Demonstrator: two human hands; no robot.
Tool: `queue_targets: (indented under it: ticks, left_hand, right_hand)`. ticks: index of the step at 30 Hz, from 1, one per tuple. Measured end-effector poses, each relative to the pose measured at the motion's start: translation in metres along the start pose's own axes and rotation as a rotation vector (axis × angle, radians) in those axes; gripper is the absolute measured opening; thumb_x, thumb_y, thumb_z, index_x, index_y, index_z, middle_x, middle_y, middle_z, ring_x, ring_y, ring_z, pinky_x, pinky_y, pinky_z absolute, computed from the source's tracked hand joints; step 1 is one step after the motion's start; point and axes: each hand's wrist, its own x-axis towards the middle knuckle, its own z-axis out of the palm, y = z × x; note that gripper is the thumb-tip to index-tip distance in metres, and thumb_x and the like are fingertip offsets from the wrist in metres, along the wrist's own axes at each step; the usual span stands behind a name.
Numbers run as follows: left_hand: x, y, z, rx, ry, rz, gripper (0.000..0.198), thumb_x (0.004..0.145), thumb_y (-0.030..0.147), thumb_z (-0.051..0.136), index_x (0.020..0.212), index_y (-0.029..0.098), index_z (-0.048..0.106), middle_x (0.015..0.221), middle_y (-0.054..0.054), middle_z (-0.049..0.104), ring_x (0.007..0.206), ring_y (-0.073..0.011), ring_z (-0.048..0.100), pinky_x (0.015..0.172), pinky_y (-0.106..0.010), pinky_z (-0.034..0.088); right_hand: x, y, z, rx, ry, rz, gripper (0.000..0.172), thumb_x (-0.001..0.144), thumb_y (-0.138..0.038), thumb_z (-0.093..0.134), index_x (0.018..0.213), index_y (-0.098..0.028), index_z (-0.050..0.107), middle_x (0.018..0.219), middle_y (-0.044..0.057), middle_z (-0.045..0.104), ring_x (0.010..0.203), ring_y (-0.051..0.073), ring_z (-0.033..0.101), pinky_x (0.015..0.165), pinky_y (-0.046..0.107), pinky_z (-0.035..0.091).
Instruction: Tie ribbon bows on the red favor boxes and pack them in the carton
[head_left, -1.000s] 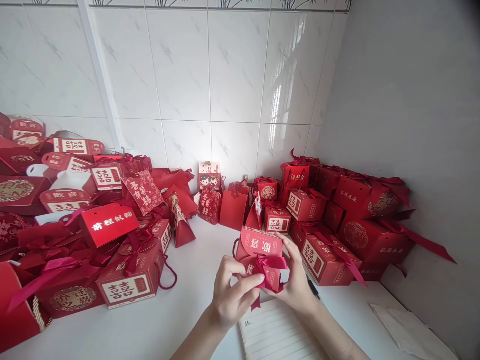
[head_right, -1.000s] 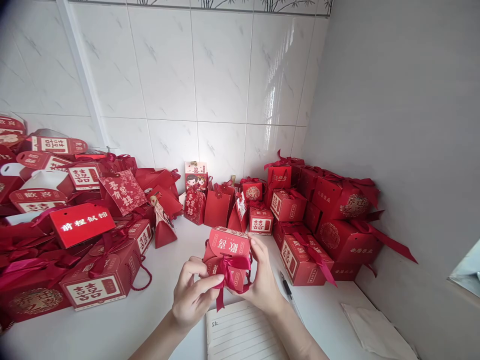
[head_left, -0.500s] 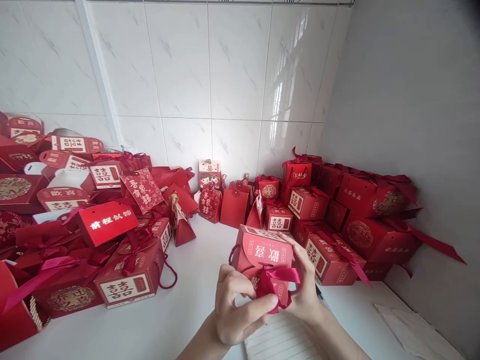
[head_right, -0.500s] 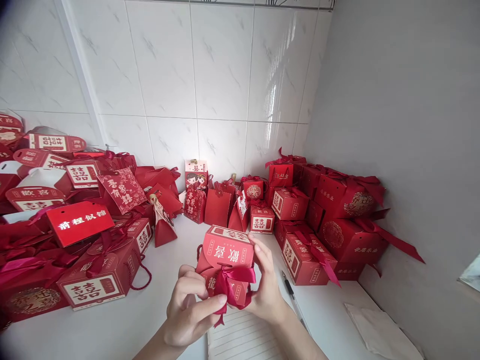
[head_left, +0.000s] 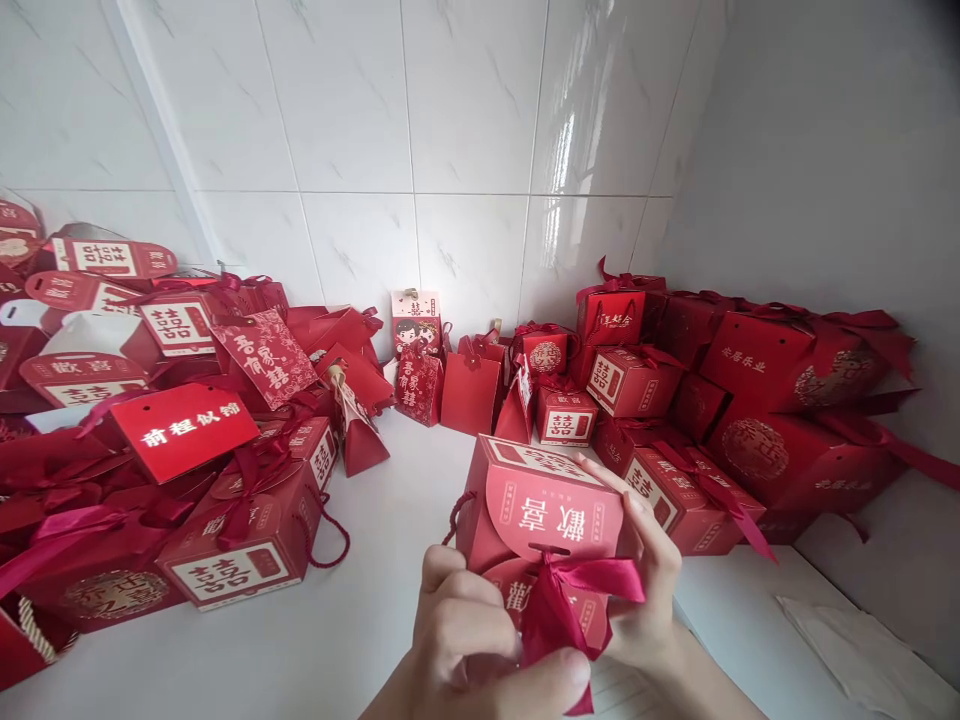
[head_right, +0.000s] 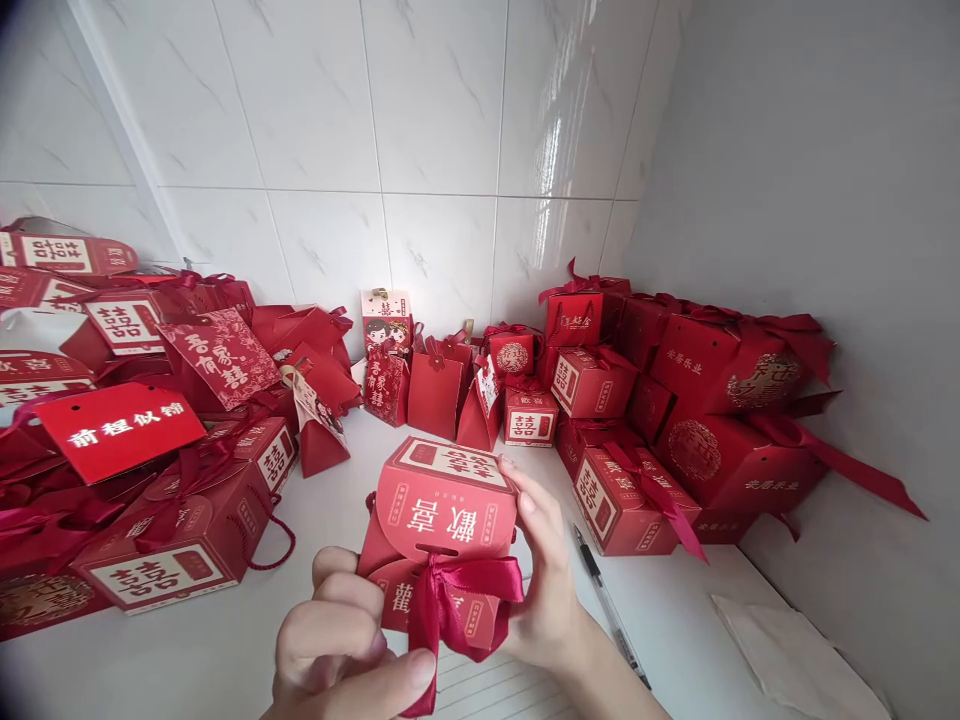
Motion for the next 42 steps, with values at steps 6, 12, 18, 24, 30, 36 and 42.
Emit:
queue_targets:
  ticks: [6,12,18,24,30,36,42]
  left_hand:
    - [-0.002,0.005,0.000,0.012,-0.020,-0.068,0.035,0.082,0.019,0.054,0.109,0.040,0.056,0.064,0.004,0.038,0.053,-0.0080,0.043,0.071,-0.032,0.041]
    - [0.002,0.006,-0.002,0.008,-0.030,-0.054,0.035,0.081,0.016,0.053,0.109,0.037,0.056,0.064,0.005,0.036,0.054,-0.0078,0.043,0.070,-0.031,0.041]
    - [0.003,0.006,-0.002,0.005,-0.029,-0.048,0.036,0.079,0.016,0.056,0.109,0.037,0.056,0.065,0.005,0.037,0.054,-0.0074,0.044,0.069,-0.031,0.041]
    - [0.002,0.007,-0.001,-0.002,-0.022,-0.068,0.037,0.081,0.015,0.054,0.109,0.038,0.056,0.064,0.005,0.038,0.053,-0.0071,0.044,0.070,-0.031,0.040]
    - [0.004,0.008,-0.001,-0.023,-0.018,-0.091,0.037,0.080,0.014,0.055,0.108,0.037,0.057,0.063,0.006,0.039,0.053,-0.0069,0.045,0.070,-0.032,0.039]
    - [0.006,0.011,0.002,-0.063,0.011,-0.101,0.033,0.078,0.008,0.054,0.100,0.032,0.061,0.066,0.005,0.040,0.054,-0.0063,0.045,0.069,-0.033,0.036]
    - [0.007,0.016,0.005,-0.072,0.057,-0.162,0.033,0.081,0.010,0.051,0.099,0.035,0.061,0.062,0.005,0.039,0.054,-0.0063,0.044,0.067,-0.032,0.036]
  right_hand:
    - [-0.001,-0.001,-0.002,-0.069,-0.004,0.013,0.079,0.075,-0.033,0.068,0.137,-0.030,0.020,0.137,0.013,0.034,0.124,0.039,0.036,0.095,0.058,0.041]
    - [0.002,-0.002,0.000,-0.094,0.021,-0.029,0.072,0.079,-0.037,0.063,0.137,-0.029,0.021,0.135,0.013,0.037,0.121,0.037,0.041,0.095,0.063,0.037]
    - [0.004,-0.002,-0.001,-0.086,0.005,-0.041,0.074,0.079,-0.036,0.064,0.138,-0.029,0.021,0.134,0.014,0.036,0.121,0.036,0.040,0.093,0.061,0.040]
    - [0.002,-0.002,-0.001,-0.052,0.004,-0.037,0.072,0.080,-0.034,0.063,0.138,-0.028,0.021,0.136,0.014,0.035,0.122,0.037,0.039,0.093,0.063,0.038]
    - [0.002,-0.002,-0.001,-0.046,0.003,-0.032,0.072,0.080,-0.033,0.063,0.138,-0.028,0.021,0.135,0.014,0.035,0.122,0.037,0.039,0.092,0.062,0.038]
    - [0.002,-0.002,-0.001,-0.044,0.005,-0.037,0.073,0.080,-0.031,0.063,0.139,-0.026,0.021,0.136,0.015,0.034,0.122,0.037,0.039,0.093,0.062,0.038]
    - [0.002,-0.002,0.000,-0.023,0.012,-0.033,0.074,0.079,-0.028,0.065,0.139,-0.026,0.022,0.136,0.015,0.035,0.122,0.038,0.039,0.093,0.063,0.038]
